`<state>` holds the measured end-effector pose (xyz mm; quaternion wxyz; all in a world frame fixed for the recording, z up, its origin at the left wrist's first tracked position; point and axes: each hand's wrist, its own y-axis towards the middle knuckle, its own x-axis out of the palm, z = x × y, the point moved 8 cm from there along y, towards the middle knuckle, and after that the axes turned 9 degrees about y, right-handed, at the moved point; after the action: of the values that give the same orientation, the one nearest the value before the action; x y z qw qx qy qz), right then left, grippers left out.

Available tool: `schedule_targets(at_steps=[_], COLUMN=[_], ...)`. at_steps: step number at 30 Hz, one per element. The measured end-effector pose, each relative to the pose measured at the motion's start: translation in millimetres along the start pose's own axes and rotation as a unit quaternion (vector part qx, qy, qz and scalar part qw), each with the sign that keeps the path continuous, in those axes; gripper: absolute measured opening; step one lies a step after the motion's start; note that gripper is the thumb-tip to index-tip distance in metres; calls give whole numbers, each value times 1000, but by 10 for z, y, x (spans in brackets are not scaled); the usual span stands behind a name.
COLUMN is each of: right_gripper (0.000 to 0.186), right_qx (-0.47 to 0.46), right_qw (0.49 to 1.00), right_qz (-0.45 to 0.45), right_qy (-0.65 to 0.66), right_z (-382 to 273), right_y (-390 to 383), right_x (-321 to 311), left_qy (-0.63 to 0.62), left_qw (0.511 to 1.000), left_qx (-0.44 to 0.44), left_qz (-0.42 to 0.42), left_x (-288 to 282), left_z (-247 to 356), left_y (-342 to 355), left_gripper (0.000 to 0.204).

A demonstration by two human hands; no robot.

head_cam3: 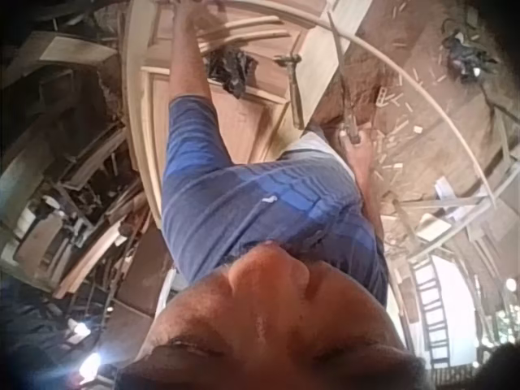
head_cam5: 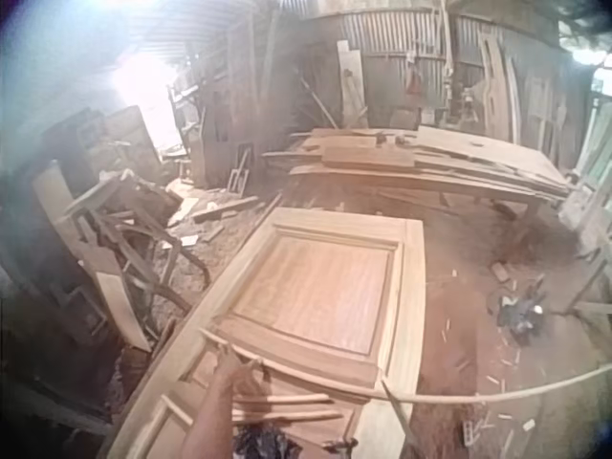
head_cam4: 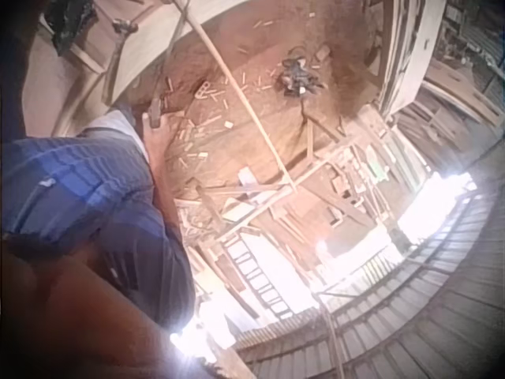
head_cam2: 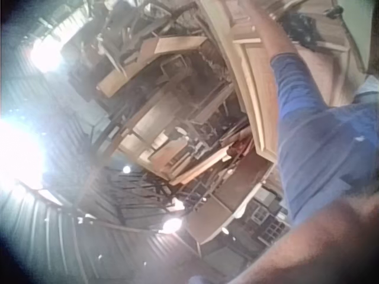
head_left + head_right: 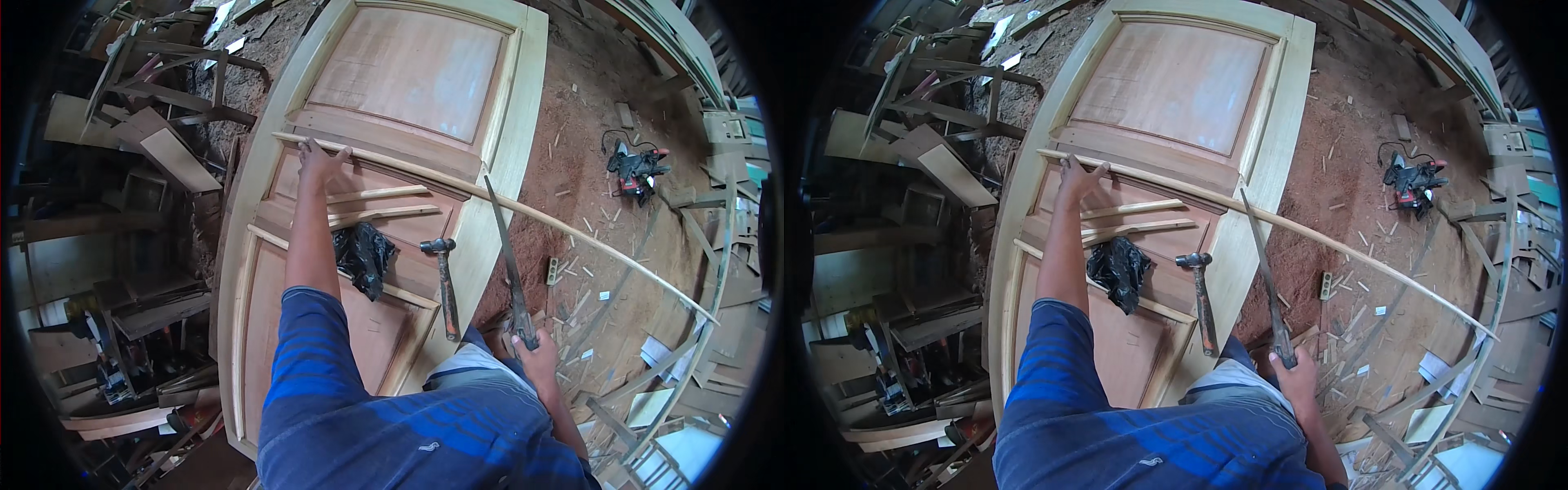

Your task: The person fits wooden trim pieces into the recesses of a large wooden door panel, using their hands to position the trim and a hand saw to cut a longer piece of trim to the correct length after marking it with a pencil.

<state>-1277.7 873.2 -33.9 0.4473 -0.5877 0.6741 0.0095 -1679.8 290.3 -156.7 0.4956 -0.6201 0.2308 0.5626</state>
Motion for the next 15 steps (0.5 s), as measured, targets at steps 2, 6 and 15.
schedule_targets(at_steps=[2,6,15], right_gripper=[43,41,41], right_qx=[-7,10,19], right_qw=[1000,999,998], right_qz=[-6,-46,-64], right_qy=[4,24,2], right_z=[-37,-81,-52], right_y=[7,8,41], right_x=[3,32,21], left_qy=[-1,20,34], left_qw=[1000,1000,998], left_qx=[1,5,16], left_qz=[-2,2,44], left_x=[26,59,-113], left_z=[-12,-42,77], left_y=[22,73,-88], left_gripper=[134,136,125])
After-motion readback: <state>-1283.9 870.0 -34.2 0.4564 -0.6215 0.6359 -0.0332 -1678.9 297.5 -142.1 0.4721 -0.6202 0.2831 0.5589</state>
